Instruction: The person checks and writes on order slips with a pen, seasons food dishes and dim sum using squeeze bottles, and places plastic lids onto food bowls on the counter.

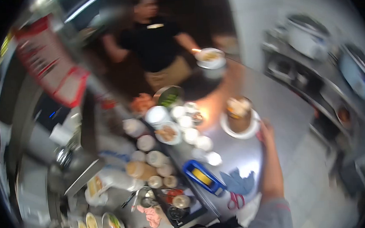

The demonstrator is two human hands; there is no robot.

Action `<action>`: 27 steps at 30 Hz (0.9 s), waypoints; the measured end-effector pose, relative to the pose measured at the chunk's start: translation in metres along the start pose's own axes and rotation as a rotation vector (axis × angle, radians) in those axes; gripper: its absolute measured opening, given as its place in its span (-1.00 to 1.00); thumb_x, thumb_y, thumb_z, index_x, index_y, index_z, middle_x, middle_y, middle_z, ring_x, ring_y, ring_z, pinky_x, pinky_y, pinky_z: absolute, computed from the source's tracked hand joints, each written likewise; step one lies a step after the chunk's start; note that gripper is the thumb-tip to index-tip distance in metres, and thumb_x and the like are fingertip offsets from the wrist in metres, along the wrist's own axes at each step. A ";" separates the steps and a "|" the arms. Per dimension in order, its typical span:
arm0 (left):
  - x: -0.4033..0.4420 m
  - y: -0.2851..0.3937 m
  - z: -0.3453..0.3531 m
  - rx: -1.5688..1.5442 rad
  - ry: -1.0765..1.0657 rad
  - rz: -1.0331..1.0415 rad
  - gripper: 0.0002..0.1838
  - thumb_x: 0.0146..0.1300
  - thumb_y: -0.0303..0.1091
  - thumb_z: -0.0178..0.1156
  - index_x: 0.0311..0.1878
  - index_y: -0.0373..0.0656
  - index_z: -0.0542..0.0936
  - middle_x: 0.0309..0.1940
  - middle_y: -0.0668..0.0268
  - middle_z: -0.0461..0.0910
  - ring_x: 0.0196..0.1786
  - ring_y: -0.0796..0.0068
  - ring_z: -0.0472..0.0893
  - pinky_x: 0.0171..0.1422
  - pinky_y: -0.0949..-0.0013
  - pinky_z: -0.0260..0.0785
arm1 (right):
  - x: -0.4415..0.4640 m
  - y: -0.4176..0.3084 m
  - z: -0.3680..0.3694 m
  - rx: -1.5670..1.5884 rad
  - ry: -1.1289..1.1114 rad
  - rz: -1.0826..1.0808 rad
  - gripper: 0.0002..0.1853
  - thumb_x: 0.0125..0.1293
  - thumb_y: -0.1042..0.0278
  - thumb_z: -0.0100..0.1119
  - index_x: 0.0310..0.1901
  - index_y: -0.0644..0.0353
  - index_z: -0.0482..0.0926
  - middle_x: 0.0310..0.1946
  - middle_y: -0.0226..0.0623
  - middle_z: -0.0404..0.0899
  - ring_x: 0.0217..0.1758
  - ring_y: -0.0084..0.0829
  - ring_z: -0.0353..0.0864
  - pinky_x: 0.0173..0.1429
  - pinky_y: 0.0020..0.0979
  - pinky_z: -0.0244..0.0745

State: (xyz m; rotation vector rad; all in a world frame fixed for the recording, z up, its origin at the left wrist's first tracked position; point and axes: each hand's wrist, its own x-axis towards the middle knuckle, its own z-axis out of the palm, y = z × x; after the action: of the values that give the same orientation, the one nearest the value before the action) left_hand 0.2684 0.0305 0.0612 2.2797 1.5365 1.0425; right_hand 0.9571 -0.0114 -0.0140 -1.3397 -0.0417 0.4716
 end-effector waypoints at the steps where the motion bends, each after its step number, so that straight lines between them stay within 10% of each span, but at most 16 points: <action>1: -0.005 -0.008 -0.002 0.015 0.020 -0.008 -0.94 0.11 -0.54 0.01 -0.36 -0.22 0.48 -0.28 0.06 0.52 -0.18 0.06 0.45 0.06 0.09 0.24 | -0.001 0.030 0.002 0.177 -0.073 0.054 -0.72 0.23 0.14 0.19 -0.15 0.15 0.52 -0.64 -0.48 0.43 -0.69 -0.61 0.42 -0.68 -0.61 0.32; 2: -0.008 -0.008 -0.003 -0.042 -0.009 -0.183 -0.95 0.09 -0.54 0.05 -0.37 -0.21 0.48 -0.19 0.06 0.52 -0.10 0.06 0.45 0.24 0.11 0.17 | -0.005 0.046 0.001 0.121 -0.366 0.029 -0.69 0.22 0.23 0.20 -0.05 0.12 0.47 -0.54 -0.43 0.50 -0.61 -0.58 0.49 -0.62 -0.57 0.41; 3: -0.003 -0.022 0.001 0.075 0.050 -0.005 -0.91 -0.05 -0.57 0.03 -0.42 -0.24 0.47 -0.33 0.11 0.44 -0.29 0.15 0.46 -0.24 0.27 0.32 | -0.029 0.041 0.018 0.163 -0.408 0.101 -0.66 0.21 0.34 0.18 0.01 0.15 0.39 -0.41 -0.33 0.54 -0.51 -0.51 0.57 -0.60 -0.51 0.48; 4: -0.012 -0.030 0.001 0.068 -0.009 -0.147 -0.86 -0.09 -0.48 0.10 -0.37 -0.13 0.51 -0.27 0.19 0.45 -0.17 0.18 0.47 -0.11 0.19 0.27 | -0.048 0.030 0.033 0.120 -0.411 0.208 -0.66 0.23 0.44 0.11 0.04 0.19 0.34 -0.34 -0.25 0.56 -0.44 -0.42 0.62 -0.56 -0.46 0.53; 8: -0.011 -0.026 -0.008 0.071 0.020 -0.123 -0.86 -0.05 -0.51 0.11 -0.36 -0.13 0.55 -0.25 0.22 0.49 -0.19 0.26 0.51 -0.14 0.25 0.32 | -0.002 0.051 0.054 0.013 -0.218 0.301 -0.62 0.29 0.46 -0.06 0.15 0.10 0.27 -0.20 -0.18 0.56 -0.33 -0.32 0.64 -0.42 -0.44 0.56; 11: -0.006 -0.021 -0.014 -0.255 0.096 -0.224 -0.88 -0.05 -0.58 0.08 -0.42 -0.17 0.56 -0.34 0.21 0.53 -0.29 0.31 0.55 -0.24 0.35 0.37 | -0.026 0.031 0.059 -0.029 -0.093 0.250 -0.81 0.27 0.48 -0.16 -0.13 0.08 0.43 -0.42 -0.31 0.53 -0.45 -0.42 0.59 -0.52 -0.45 0.44; 14: 0.029 0.005 -0.039 -0.311 0.218 0.010 -0.89 -0.07 -0.64 0.06 -0.49 -0.22 0.54 -0.44 0.21 0.56 -0.38 0.33 0.57 -0.32 0.44 0.38 | -0.024 0.031 0.026 -0.320 -0.089 0.133 -0.83 0.26 0.43 -0.19 -0.33 0.03 0.47 -0.55 -0.41 0.44 -0.55 -0.52 0.47 -0.58 -0.53 0.33; 20: 0.213 0.090 -0.210 -0.262 0.497 0.681 -0.89 -0.03 -0.64 0.06 -0.45 -0.20 0.48 -0.52 0.28 0.52 -0.38 0.29 0.52 -0.25 0.34 0.36 | -0.085 0.002 -0.005 0.099 0.015 0.115 -0.90 0.20 0.19 0.03 -0.40 -0.05 0.48 -0.60 -0.55 0.36 -0.54 -0.57 0.36 -0.42 -0.46 0.27; 23: 0.318 0.119 -0.279 -0.471 0.620 0.817 -0.82 0.15 -0.39 0.12 -0.19 -0.24 0.56 0.15 0.09 0.38 0.26 0.19 0.33 0.35 0.14 0.07 | -0.188 -0.061 0.042 0.027 0.062 -0.016 -0.73 0.16 -0.06 0.16 -0.43 -0.06 0.45 -0.65 -0.62 0.30 -0.57 -0.61 0.29 -0.39 -0.49 0.23; 25: 0.377 0.148 -0.322 -0.959 0.474 0.691 -0.70 0.16 -0.37 0.15 -0.04 -0.25 0.57 0.15 0.17 0.43 0.19 0.41 0.41 0.26 0.32 0.20 | -0.201 -0.071 0.034 0.031 -0.117 -0.131 -0.76 0.22 0.01 0.15 -0.30 -0.02 0.48 -0.63 -0.62 0.32 -0.53 -0.67 0.30 -0.34 -0.53 0.25; 26: 0.400 0.150 -0.342 -1.037 0.193 0.593 -0.29 0.17 0.08 0.16 0.33 -0.01 0.26 0.42 0.23 0.04 0.46 0.18 -0.10 0.44 -0.14 -0.54 | -0.209 -0.077 0.031 0.045 -0.240 -0.186 -0.78 0.27 0.09 0.13 -0.20 0.02 0.50 -0.60 -0.60 0.36 -0.49 -0.70 0.34 -0.30 -0.53 0.28; 27: 0.437 0.152 -0.359 -0.999 0.157 0.569 -0.34 0.18 0.05 0.13 0.30 -0.03 0.31 0.39 0.21 0.10 0.45 0.21 -0.06 0.45 -0.09 -0.51 | -0.236 -0.091 0.042 0.082 -0.326 -0.247 -0.74 0.29 0.16 0.11 -0.07 0.08 0.47 -0.56 -0.58 0.38 -0.45 -0.72 0.36 -0.27 -0.53 0.33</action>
State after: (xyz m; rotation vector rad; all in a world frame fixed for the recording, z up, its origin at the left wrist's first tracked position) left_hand 0.2389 0.2688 0.5953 1.8746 0.1806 1.6462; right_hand 0.7584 -0.0696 0.1375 -1.1477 -0.4478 0.4718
